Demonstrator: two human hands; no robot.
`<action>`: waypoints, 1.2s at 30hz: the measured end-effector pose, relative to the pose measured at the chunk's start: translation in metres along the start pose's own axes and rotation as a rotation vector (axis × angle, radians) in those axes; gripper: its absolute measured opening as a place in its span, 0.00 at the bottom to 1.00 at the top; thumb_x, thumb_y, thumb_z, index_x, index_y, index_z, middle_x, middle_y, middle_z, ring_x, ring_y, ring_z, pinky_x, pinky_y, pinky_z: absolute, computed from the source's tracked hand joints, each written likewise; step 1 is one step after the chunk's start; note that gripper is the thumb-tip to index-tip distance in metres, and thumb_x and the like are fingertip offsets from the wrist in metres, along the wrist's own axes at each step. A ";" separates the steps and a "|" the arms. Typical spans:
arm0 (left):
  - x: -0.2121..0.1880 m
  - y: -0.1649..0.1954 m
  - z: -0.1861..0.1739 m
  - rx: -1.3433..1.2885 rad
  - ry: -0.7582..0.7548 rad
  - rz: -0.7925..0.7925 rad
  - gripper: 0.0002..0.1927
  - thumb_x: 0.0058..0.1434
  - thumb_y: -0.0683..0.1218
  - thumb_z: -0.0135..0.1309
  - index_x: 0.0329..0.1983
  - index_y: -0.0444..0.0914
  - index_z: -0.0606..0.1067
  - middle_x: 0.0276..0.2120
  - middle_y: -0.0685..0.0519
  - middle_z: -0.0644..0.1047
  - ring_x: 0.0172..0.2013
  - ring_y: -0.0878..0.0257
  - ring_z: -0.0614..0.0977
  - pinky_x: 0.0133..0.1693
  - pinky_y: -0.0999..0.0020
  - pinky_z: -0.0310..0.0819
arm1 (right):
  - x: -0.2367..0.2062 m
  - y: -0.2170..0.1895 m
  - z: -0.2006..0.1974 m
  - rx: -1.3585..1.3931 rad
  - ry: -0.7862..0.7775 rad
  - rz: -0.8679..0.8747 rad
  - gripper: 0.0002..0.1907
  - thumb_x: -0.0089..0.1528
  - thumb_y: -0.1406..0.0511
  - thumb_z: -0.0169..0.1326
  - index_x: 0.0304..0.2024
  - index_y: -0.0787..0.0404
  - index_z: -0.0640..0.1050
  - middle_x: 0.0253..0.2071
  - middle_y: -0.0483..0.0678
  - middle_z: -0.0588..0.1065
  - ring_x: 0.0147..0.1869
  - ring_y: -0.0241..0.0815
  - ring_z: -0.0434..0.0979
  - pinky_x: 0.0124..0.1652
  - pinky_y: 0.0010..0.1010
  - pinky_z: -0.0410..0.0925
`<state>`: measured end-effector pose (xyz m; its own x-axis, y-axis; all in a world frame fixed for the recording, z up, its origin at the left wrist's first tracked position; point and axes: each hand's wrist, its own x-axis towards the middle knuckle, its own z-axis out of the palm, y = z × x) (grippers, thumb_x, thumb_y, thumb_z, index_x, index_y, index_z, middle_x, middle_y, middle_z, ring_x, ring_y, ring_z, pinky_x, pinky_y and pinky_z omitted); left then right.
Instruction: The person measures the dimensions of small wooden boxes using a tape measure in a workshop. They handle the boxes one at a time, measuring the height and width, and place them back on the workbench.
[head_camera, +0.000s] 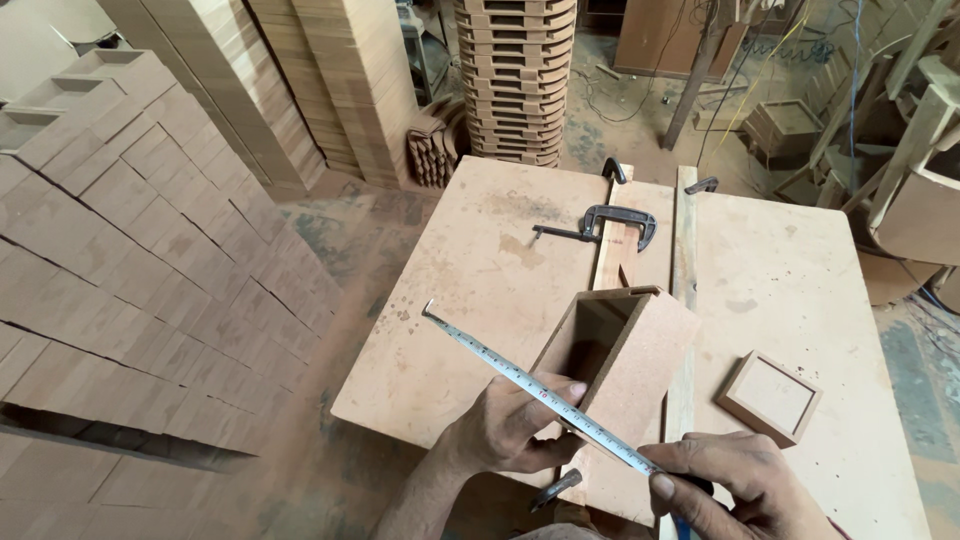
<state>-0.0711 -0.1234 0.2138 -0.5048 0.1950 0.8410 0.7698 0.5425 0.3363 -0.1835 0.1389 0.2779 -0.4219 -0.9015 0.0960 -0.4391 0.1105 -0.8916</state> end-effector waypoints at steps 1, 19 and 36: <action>0.001 0.001 0.000 0.006 0.004 0.006 0.46 0.59 0.38 0.70 0.76 0.41 0.58 0.38 0.49 0.78 0.35 0.59 0.82 0.38 0.64 0.81 | -0.001 0.001 0.000 -0.020 0.009 0.040 0.13 0.60 0.64 0.62 0.44 0.66 0.88 0.26 0.49 0.80 0.29 0.41 0.80 0.29 0.36 0.68; -0.002 -0.003 0.003 0.015 -0.012 -0.019 0.41 0.57 0.37 0.71 0.71 0.34 0.63 0.41 0.49 0.80 0.36 0.59 0.85 0.42 0.63 0.84 | -0.007 0.013 0.000 0.066 0.016 -0.016 0.14 0.63 0.65 0.59 0.47 0.66 0.85 0.32 0.48 0.86 0.37 0.41 0.85 0.36 0.33 0.77; -0.016 -0.015 0.011 0.050 -0.028 -0.033 0.43 0.49 0.39 0.72 0.68 0.33 0.65 0.45 0.45 0.80 0.38 0.57 0.86 0.45 0.61 0.84 | -0.006 0.014 0.001 0.056 0.013 -0.010 0.13 0.63 0.66 0.58 0.48 0.66 0.85 0.31 0.48 0.85 0.36 0.41 0.84 0.33 0.32 0.79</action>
<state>-0.0789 -0.1257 0.1910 -0.5410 0.1982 0.8174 0.7321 0.5894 0.3416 -0.1866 0.1455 0.2642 -0.4281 -0.8969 0.1107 -0.3985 0.0774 -0.9139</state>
